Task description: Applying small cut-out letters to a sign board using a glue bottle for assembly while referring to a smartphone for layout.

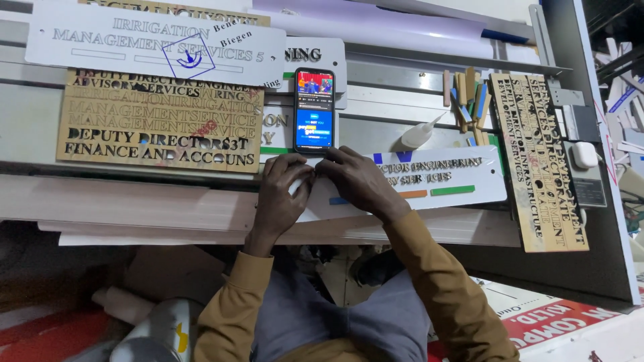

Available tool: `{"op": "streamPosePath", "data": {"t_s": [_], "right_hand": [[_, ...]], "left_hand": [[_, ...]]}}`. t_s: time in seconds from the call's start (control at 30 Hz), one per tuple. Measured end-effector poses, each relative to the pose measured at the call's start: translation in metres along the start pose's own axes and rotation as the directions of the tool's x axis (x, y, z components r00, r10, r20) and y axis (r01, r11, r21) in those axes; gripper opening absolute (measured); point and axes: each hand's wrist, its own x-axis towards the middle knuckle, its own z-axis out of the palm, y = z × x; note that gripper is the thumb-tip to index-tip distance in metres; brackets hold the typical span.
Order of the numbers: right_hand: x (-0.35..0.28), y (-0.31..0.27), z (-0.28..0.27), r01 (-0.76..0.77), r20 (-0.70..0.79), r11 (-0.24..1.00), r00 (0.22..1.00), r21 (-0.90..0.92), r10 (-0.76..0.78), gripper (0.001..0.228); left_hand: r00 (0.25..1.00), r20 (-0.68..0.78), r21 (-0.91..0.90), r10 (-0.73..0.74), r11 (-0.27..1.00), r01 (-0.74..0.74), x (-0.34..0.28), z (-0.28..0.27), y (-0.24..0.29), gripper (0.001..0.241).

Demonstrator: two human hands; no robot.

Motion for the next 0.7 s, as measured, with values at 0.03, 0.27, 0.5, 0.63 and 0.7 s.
{"op": "streamPosePath", "data": {"t_s": [0.03,0.27,0.5,0.63,0.7], "right_hand": [[0.0,-0.001,-0.001,0.001,-0.001,1.0,1.0,0.002,-0.001,0.014],[-0.004,0.002,0.003,0.012,-0.047,0.999,0.999,0.033,-0.01,0.011],[-0.004,0.003,0.003,0.003,-0.032,0.997,0.999,0.081,-0.001,0.013],[-0.002,-0.001,-0.002,0.008,-0.044,0.998,0.999,0.062,-0.005,0.011],[-0.002,-0.001,-0.002,0.01,-0.032,0.998,0.999,0.063,-0.008,0.012]], "left_hand": [[1.0,0.0,0.002,0.0,1.0,0.0,-0.001,0.0,0.001,0.015],[1.0,0.003,-0.002,0.009,1.0,-0.009,0.002,-0.002,0.003,0.019],[0.999,-0.005,0.015,0.037,0.999,-0.037,0.001,0.0,-0.003,0.02],[1.0,0.0,0.015,0.015,1.0,-0.015,0.0,0.0,0.0,0.021],[1.0,-0.004,-0.002,0.004,1.0,-0.004,0.001,-0.001,0.001,0.024]]}}
